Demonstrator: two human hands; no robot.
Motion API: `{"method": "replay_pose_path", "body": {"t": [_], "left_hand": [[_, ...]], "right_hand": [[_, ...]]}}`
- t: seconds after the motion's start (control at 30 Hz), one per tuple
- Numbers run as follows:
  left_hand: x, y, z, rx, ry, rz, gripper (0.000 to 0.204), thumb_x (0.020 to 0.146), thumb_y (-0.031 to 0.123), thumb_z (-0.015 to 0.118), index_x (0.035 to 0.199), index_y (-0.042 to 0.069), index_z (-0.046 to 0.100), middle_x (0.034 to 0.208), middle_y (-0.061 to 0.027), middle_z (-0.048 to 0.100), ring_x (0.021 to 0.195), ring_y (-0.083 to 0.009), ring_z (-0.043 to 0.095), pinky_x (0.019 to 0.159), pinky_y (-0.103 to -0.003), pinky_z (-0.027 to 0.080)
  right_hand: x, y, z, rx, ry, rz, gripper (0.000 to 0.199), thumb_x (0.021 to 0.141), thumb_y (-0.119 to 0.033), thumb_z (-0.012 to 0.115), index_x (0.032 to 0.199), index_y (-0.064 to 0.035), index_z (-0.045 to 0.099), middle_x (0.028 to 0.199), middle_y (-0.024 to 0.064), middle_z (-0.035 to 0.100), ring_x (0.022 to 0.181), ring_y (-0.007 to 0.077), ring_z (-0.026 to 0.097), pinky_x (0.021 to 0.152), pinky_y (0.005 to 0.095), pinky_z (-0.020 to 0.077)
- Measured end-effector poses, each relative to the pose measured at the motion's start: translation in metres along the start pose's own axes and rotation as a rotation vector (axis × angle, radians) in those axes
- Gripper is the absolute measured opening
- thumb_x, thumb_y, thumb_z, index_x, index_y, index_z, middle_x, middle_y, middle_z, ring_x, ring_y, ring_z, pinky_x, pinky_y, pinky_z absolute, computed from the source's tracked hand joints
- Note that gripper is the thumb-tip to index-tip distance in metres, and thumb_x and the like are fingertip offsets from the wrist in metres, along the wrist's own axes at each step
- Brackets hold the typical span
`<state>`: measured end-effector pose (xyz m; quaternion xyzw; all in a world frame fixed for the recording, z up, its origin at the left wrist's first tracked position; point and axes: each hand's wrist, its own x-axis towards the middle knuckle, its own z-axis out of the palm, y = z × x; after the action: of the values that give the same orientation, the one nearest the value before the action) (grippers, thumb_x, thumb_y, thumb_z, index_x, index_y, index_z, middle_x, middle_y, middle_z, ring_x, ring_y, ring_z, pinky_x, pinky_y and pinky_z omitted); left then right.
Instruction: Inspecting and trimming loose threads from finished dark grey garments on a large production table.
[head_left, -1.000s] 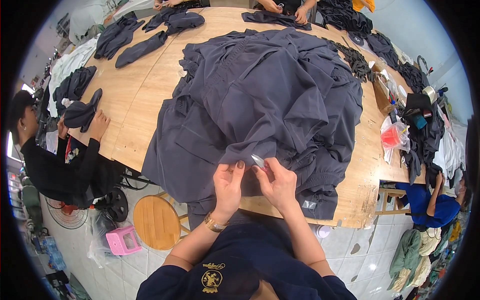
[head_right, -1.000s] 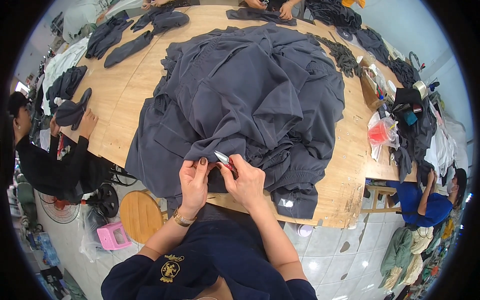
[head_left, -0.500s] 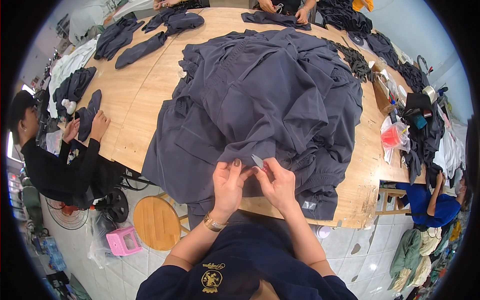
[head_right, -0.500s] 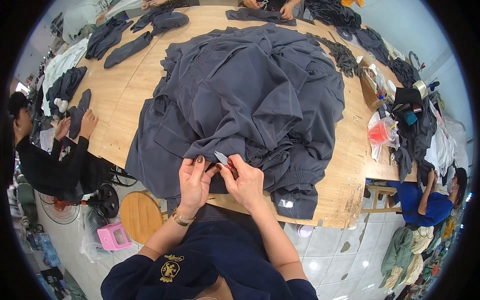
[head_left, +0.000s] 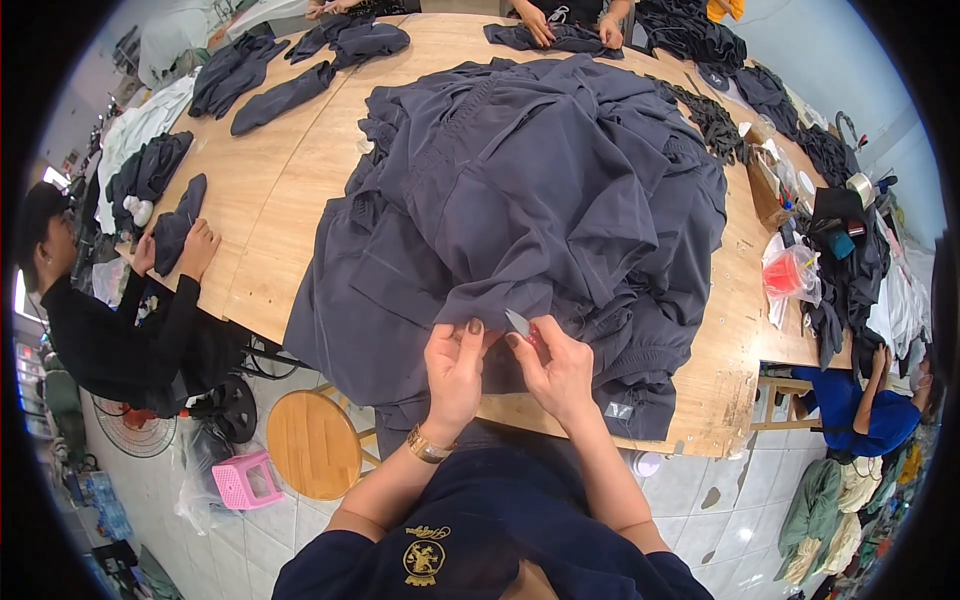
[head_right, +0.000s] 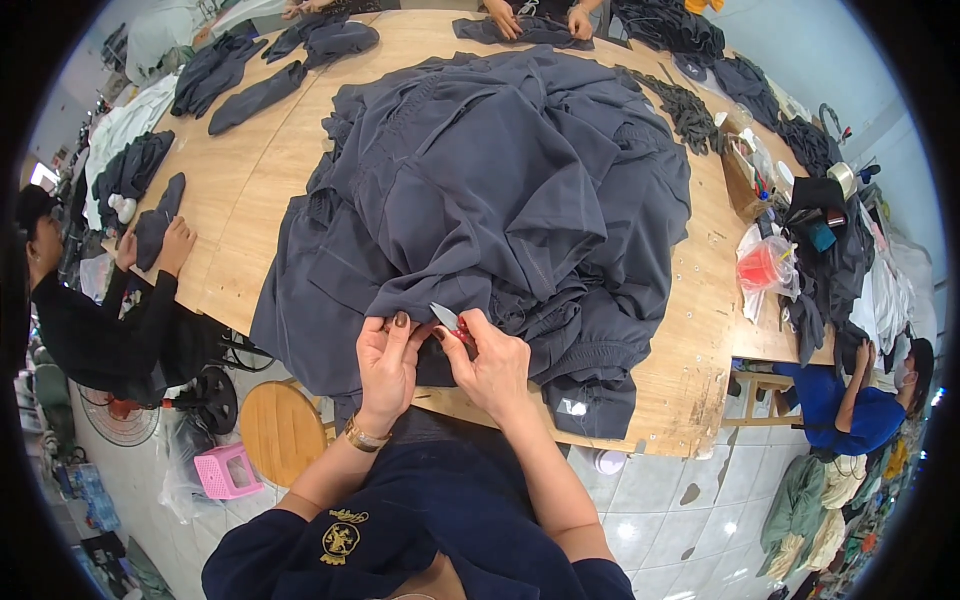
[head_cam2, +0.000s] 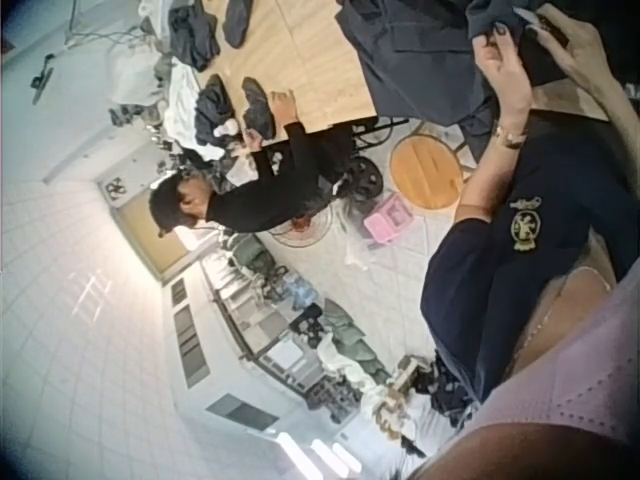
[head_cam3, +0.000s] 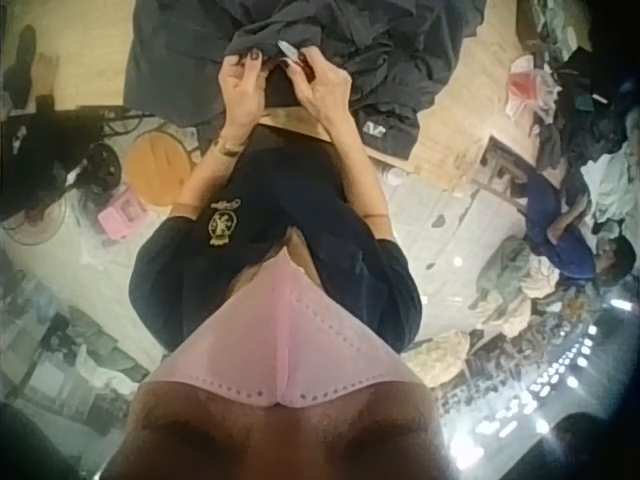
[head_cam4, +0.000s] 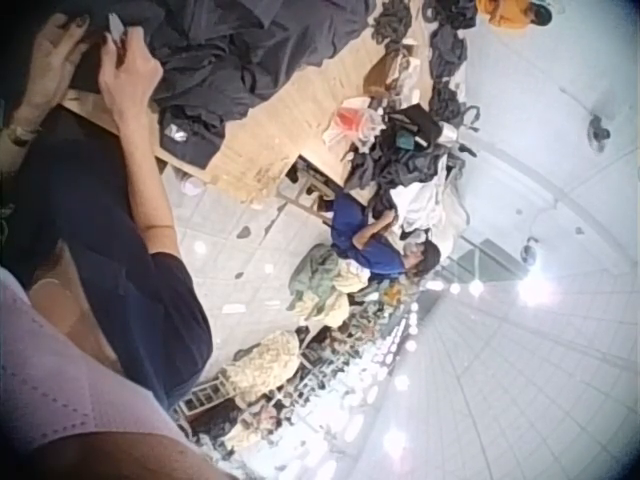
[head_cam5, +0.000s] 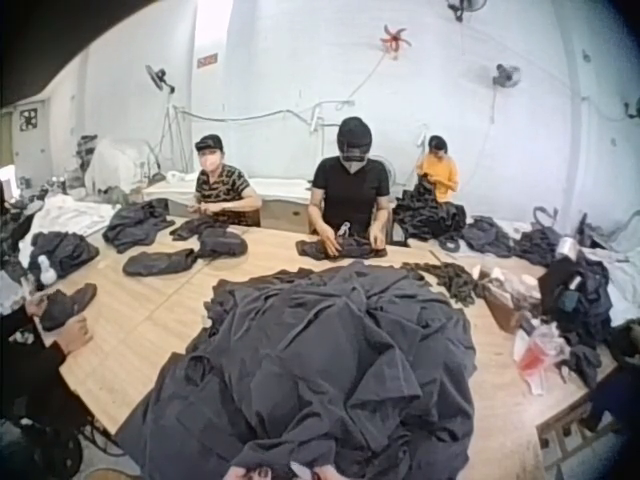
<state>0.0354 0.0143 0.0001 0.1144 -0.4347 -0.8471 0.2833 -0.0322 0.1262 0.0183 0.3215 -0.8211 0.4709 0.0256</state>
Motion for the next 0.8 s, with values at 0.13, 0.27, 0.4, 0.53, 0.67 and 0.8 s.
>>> {"method": "replay_pose_path", "body": {"t": [0.13,0.27,0.4,0.53,0.67,0.8], "left_hand": [[-0.002,0.003,0.002,-0.064,-0.005,-0.035,0.024,0.097,0.013,0.044,0.115,0.0,0.05,0.111,-0.01,0.059,0.102,-0.0175,0.057,0.089,-0.033,0.047],[-0.007,0.002,0.0,-0.125,-0.005,-0.045,0.021,0.097,0.019,0.045,0.106,0.0,0.051,0.104,-0.0097,0.061,0.094,-0.0154,0.059,0.086,-0.031,0.047],[-0.011,-0.006,-0.019,-0.095,-0.07,-0.073,0.022,0.097,0.02,0.044,0.104,0.001,0.052,0.102,-0.0092,0.062,0.089,-0.0146,0.06,0.086,-0.032,0.048],[-0.006,0.001,-0.005,-0.063,0.019,-0.119,0.021,0.097,0.02,0.045,0.101,0.001,0.054,0.101,-0.0089,0.062,0.088,-0.0138,0.06,0.083,-0.031,0.048],[-0.004,0.004,0.004,-0.062,0.095,-0.065,0.023,0.095,0.021,0.05,0.098,-0.002,0.056,0.095,-0.0077,0.063,0.087,-0.0134,0.059,0.083,-0.027,0.047],[-0.007,0.005,0.007,-0.024,0.083,-0.088,0.02,0.096,0.016,0.048,0.094,-0.002,0.057,0.091,-0.0076,0.063,0.082,-0.0118,0.06,0.077,-0.026,0.048]], "right_hand": [[0.0,-0.005,0.006,0.232,0.069,0.068,0.022,0.081,-0.019,0.068,0.087,-0.0027,0.055,0.059,0.0087,0.056,0.046,0.0206,0.055,0.045,0.0289,0.0428],[0.006,-0.013,0.012,0.274,0.156,0.032,0.019,0.076,-0.005,0.071,0.09,-0.001,0.06,0.062,0.0046,0.057,0.049,0.0096,0.05,0.049,0.0223,0.0417],[0.008,-0.002,0.016,0.137,0.176,-0.323,0.029,0.064,0.003,0.07,0.092,-0.002,0.065,0.061,0.0046,0.057,0.049,0.0137,0.054,0.047,0.0247,0.0423],[0.002,0.004,0.017,0.06,0.116,-0.532,0.025,0.063,-0.004,0.072,0.087,-0.0038,0.064,0.053,0.0022,0.047,0.042,0.017,0.047,0.041,0.0298,0.0329],[-0.004,0.001,0.021,0.185,0.239,-0.386,0.019,0.068,-0.001,0.072,0.085,-0.0026,0.063,0.059,0.0052,0.055,0.042,0.0166,0.049,0.042,0.0258,0.0376],[0.006,-0.007,0.018,0.172,0.263,-0.189,0.023,0.069,0.003,0.069,0.091,-0.0025,0.064,0.061,0.0055,0.057,0.043,0.0146,0.051,0.045,0.024,0.0391]]}}
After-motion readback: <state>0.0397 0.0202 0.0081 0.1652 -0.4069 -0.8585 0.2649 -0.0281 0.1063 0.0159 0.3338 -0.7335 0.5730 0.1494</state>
